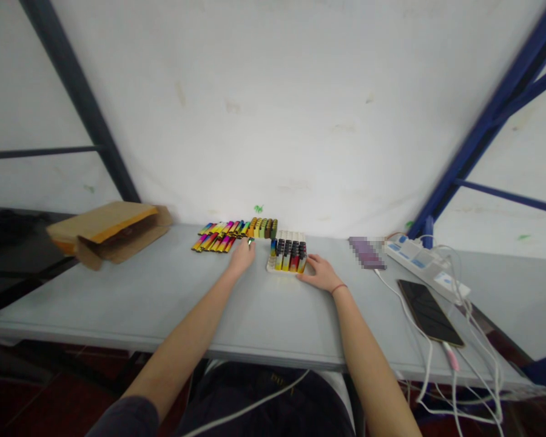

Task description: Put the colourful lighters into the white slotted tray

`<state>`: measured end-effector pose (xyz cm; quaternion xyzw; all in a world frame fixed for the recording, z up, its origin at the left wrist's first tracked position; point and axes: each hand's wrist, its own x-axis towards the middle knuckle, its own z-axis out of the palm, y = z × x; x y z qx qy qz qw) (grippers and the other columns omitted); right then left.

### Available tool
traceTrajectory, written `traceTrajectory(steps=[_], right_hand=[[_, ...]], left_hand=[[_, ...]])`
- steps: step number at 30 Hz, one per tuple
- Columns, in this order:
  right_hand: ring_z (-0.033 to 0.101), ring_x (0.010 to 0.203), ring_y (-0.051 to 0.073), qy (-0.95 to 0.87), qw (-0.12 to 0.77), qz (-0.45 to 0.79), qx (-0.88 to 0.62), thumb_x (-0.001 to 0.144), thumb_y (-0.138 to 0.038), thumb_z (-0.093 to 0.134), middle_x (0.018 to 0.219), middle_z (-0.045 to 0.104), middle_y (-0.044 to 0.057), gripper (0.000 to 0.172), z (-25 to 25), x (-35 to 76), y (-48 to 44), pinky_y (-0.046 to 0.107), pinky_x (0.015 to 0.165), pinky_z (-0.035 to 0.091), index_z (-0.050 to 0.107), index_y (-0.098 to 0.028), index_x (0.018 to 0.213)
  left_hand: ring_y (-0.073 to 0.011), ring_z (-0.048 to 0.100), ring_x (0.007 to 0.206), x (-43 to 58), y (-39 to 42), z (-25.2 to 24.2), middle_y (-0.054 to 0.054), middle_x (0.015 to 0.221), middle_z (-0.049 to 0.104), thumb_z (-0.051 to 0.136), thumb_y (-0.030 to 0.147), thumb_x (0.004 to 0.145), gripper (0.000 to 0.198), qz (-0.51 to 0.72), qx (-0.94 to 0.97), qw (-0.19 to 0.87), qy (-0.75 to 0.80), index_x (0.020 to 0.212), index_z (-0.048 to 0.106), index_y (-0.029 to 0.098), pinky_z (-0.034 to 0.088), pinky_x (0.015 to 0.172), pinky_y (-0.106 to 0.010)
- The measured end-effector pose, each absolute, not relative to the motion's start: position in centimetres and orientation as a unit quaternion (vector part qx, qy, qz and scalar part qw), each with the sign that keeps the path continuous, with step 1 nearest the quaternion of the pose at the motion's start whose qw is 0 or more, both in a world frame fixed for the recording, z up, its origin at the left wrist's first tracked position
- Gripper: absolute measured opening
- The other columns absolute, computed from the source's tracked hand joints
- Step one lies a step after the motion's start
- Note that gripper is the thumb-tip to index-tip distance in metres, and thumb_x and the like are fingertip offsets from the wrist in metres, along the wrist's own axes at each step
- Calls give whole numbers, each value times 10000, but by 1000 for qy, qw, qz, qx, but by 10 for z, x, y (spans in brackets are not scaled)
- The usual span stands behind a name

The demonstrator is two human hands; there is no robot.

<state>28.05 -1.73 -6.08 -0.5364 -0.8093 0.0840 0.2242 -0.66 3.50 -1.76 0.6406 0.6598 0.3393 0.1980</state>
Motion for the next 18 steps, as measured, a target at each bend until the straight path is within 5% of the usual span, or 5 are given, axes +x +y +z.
traceTrajectory(steps=[3, 6, 12, 18], right_hand=[[558, 1301, 355, -811, 221, 81, -536, 835, -636, 629, 1413, 591, 162, 653, -61, 281, -17, 511, 1134, 430, 652, -191, 1312], [561, 1296, 360, -812, 219, 80, -535, 836, -642, 628, 1420, 586, 168, 664, -61, 282, -17, 510, 1130, 434, 653, -184, 1316], [549, 1315, 354, -810, 217, 79, -539, 838, -643, 625, 1438, 573, 159, 667, -61, 281, -17, 502, 1134, 435, 645, -193, 1330], [556, 1303, 354, -816, 214, 76, -532, 840, -639, 620, 1429, 577, 165, 672, -61, 282, -16, 509, 1133, 433, 636, -186, 1336]], left_hand=[[-171, 679, 678, -1, 43, -22, -43, 782, 664, 501, 247, 953, 162, 458, 544, 384, 589, 1088, 527, 162, 491, 660, -262], [-90, 510, 444, 3, 45, -24, 70, 616, 516, 555, 280, 913, 124, 523, 468, 490, 517, 981, 491, 199, 395, 488, -200], [-48, 426, 418, 7, 34, -19, 85, 643, 476, 636, 416, 872, 263, 544, 449, 559, 435, 897, 459, 223, 339, 427, -171], [-38, 268, 336, 8, 31, -15, 100, 526, 370, 597, 577, 867, 377, 535, 426, 562, 465, 860, 492, 215, 156, 368, -179]])
